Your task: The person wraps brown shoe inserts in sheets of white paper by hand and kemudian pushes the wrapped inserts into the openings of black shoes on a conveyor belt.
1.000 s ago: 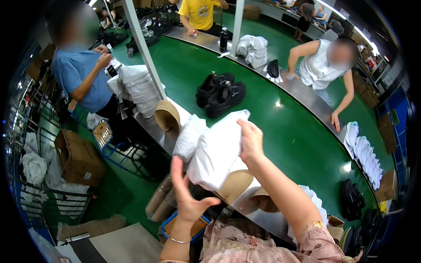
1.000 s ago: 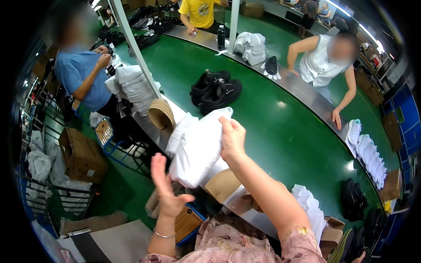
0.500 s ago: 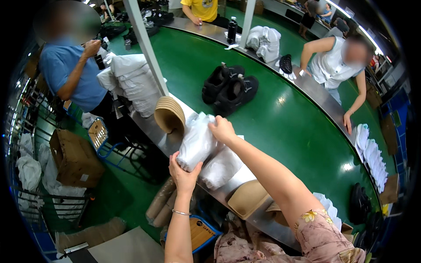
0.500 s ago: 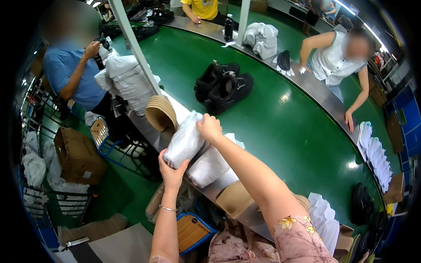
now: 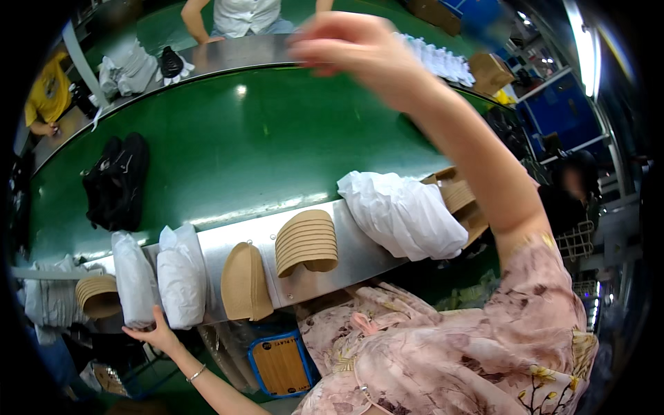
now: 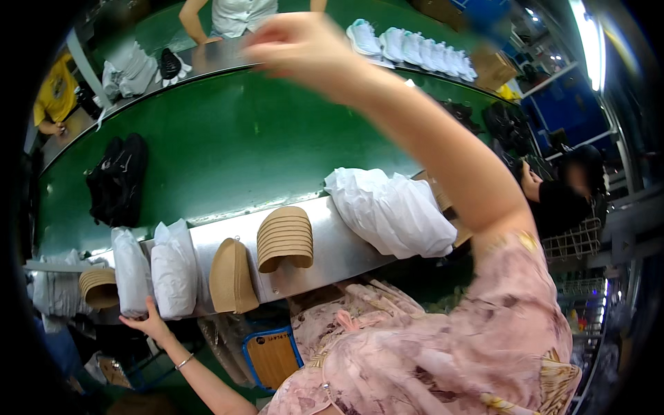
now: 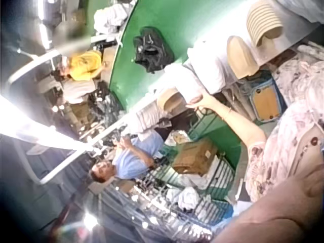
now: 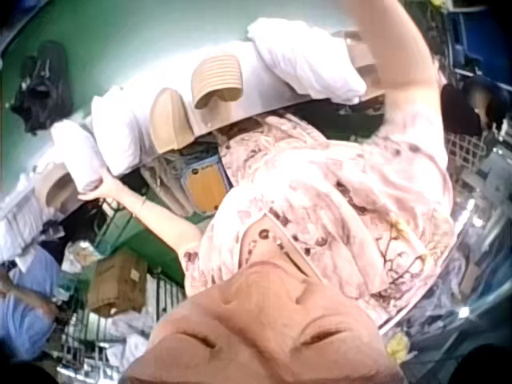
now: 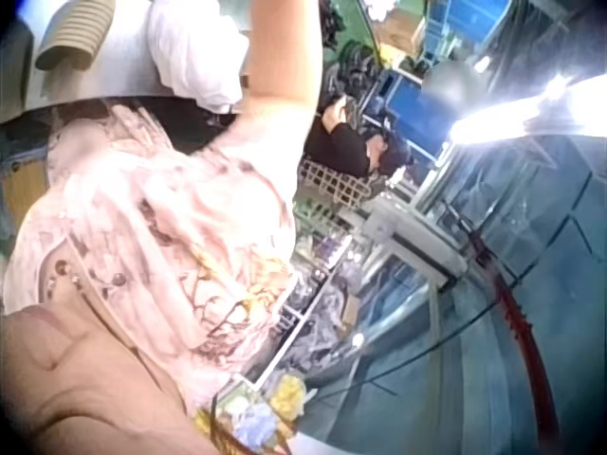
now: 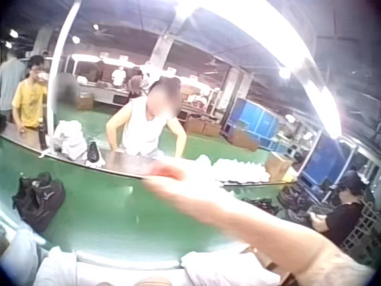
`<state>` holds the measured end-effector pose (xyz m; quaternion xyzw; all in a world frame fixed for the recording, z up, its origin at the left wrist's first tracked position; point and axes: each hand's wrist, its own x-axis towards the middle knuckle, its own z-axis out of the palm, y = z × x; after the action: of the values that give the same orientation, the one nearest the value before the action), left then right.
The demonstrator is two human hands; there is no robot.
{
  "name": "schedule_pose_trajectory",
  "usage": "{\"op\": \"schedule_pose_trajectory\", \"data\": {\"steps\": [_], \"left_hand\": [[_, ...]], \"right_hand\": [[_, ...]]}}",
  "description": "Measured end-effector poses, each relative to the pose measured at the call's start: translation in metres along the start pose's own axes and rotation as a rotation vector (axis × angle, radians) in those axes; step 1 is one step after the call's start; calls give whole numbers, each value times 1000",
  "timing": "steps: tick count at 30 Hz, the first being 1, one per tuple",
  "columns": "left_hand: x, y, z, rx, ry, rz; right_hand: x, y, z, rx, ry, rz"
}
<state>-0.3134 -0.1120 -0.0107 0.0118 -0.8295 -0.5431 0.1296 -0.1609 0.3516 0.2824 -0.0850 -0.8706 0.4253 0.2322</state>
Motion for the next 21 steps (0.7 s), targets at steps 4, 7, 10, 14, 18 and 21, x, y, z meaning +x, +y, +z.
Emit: {"op": "schedule_pose_trajectory", "data": {"steps": [4,7,10,14,18,21], "left_hand": [[7,5,-10,386,32,246],[18,24,10,-26,-164,34],[27,-13,16,62,-151,230],[10,43,-9,249,55,338],[-56,177,-7,19,206,475],[-159,256,48,-336,-322,608]], "right_hand": [[-146,37,-116,27,303,445],[-267,38,-154,-116,594,698],[-348,43,-169,-151,697,923],[-375,39,-146,-138,593,842],[-417,19,-129,32,550,794],[-461,21,-81,-16,566,853]]}}
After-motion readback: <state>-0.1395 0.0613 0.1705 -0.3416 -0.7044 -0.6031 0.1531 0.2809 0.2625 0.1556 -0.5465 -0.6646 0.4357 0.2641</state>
